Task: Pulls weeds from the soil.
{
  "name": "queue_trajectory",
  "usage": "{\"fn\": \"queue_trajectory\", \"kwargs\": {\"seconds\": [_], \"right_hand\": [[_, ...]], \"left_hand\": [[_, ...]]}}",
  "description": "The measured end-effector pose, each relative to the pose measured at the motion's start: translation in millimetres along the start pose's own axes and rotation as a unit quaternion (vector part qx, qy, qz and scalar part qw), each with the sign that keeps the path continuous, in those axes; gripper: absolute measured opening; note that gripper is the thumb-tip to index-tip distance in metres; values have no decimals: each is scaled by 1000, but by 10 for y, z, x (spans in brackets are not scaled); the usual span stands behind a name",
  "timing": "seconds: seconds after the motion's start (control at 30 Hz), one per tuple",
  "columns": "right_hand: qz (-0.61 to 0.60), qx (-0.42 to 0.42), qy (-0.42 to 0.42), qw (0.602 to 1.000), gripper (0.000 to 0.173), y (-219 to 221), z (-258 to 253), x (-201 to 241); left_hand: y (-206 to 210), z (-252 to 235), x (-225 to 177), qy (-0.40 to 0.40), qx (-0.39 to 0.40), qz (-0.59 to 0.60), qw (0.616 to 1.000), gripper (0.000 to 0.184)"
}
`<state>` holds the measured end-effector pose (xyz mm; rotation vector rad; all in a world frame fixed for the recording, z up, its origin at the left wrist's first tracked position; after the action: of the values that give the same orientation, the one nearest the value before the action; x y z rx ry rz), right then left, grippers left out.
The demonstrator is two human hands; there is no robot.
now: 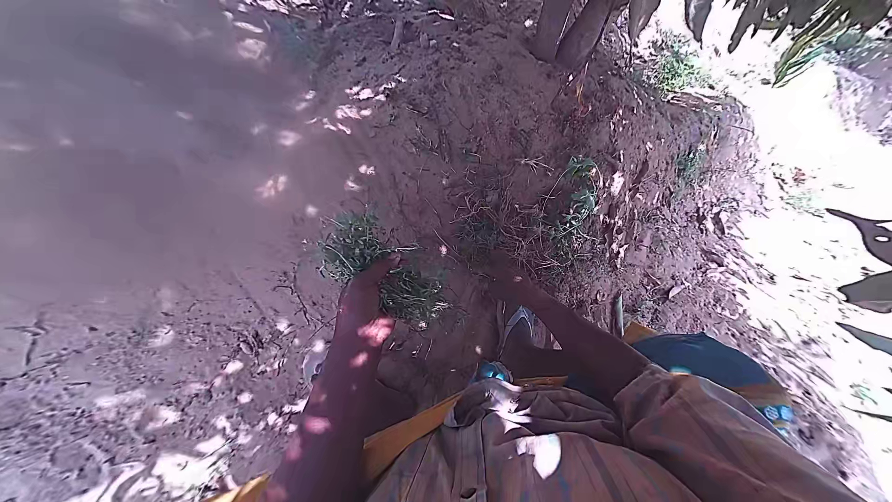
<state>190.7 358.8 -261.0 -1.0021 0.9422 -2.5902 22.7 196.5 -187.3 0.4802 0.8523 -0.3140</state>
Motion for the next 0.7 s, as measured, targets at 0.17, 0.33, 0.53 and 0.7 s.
{"fn": "queue_trajectory", "kwargs": {"seconds": [0.17,0.33,0.53,0.7], "right_hand": [[-49,-39,-4,998,41,-104,8,-27],[-254,-153,-25,955,33,-672,279,280],[-292,-184,20,938,30,-900,196,94],[-256,-182,-82,946,35,-954,242,447]], "left_hand": [[-14,-8,-2,0,0,-3,1000,11],[-12,16,24,-19,-14,-13,1000,11],[6,33,6,-18,-9,-23,1000,12],[0,17,20,-10,-9,-17,1000,14]]}}
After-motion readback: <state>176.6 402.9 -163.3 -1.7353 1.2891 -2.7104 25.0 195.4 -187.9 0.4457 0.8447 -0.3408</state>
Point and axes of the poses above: each hand's wrist, its own z-axis away from the middle knuckle, its own y-axis out of the palm, x = y × z, the point moved 8 cm from there along -z, towards the middle knuckle, and after that the axes turned 5 degrees about -z, right-handed, at the moved point
